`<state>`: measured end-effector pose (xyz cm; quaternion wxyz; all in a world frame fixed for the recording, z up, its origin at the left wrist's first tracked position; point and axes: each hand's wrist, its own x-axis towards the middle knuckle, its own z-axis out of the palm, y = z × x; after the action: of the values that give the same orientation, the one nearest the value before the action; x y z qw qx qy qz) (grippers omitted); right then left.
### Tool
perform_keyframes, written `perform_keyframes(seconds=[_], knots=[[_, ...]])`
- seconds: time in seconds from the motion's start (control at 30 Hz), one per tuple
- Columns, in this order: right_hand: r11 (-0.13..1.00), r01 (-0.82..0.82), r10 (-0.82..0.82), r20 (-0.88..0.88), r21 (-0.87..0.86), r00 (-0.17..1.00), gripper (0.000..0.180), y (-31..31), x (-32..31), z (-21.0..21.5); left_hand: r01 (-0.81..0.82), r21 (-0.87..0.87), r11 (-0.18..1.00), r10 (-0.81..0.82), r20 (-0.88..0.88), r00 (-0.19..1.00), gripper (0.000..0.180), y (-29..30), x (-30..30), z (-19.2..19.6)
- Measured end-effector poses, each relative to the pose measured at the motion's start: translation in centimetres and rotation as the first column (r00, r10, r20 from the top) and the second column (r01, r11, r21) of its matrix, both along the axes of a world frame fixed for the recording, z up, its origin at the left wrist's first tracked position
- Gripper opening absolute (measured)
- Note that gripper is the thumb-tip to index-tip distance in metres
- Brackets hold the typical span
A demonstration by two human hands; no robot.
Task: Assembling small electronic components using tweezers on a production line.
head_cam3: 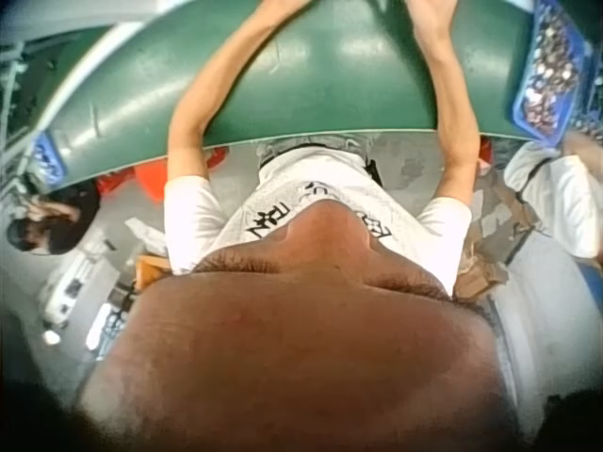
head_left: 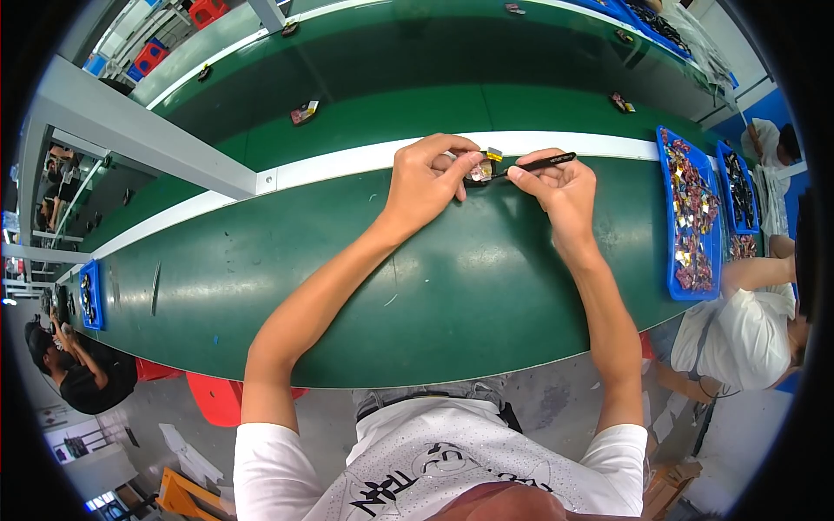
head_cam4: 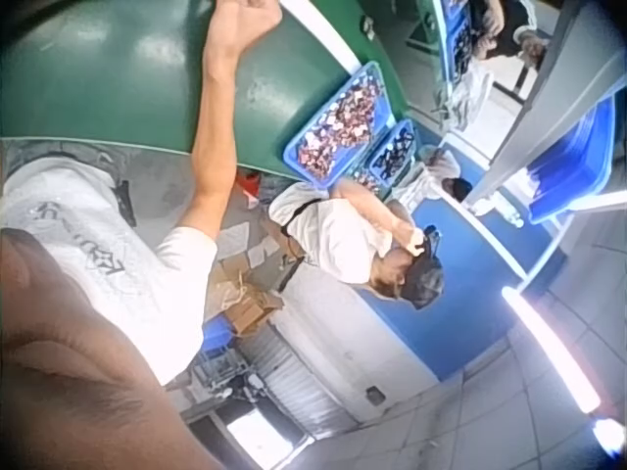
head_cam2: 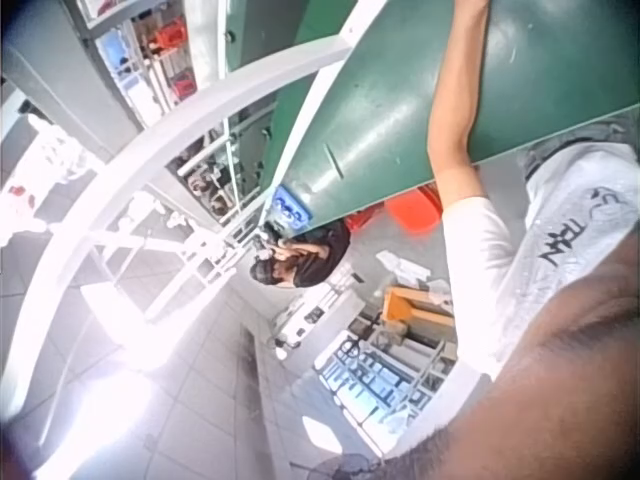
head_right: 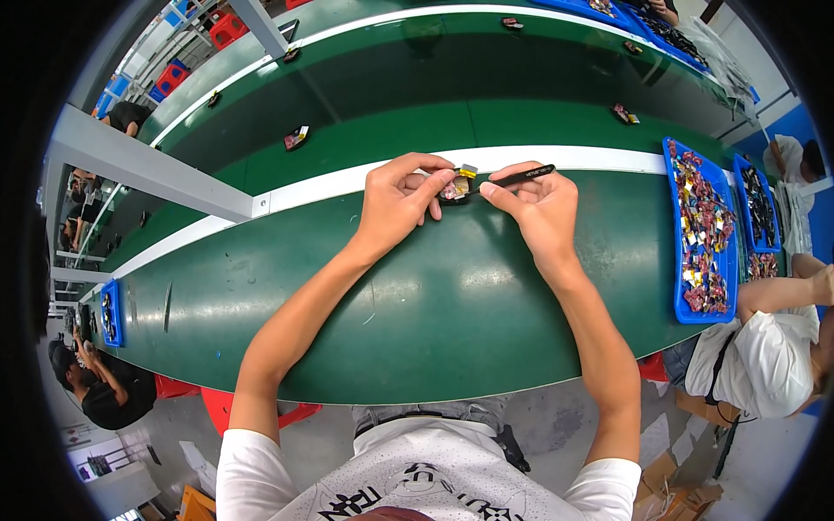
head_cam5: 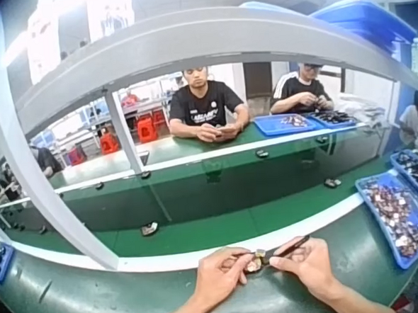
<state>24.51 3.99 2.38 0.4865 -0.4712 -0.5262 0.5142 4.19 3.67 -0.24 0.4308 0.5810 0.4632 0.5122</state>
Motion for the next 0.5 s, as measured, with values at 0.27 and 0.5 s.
perform_keyframes(seconds=[0.27,0.5], knots=[[0.998,-0.022,0.024,-0.023,0.062,0.999,0.016,-0.3,0.1,-0.7,0.212,-0.142,0.967,-0.174,0.243,0.954,0.025,1.0,-1.3,-0.2],[0.898,0.008,-0.104,0.196,0.440,0.975,0.010,-1.1,-0.9,-0.8,0.275,-0.146,0.950,-0.221,0.307,0.926,0.026,1.1,-1.8,0.0]])
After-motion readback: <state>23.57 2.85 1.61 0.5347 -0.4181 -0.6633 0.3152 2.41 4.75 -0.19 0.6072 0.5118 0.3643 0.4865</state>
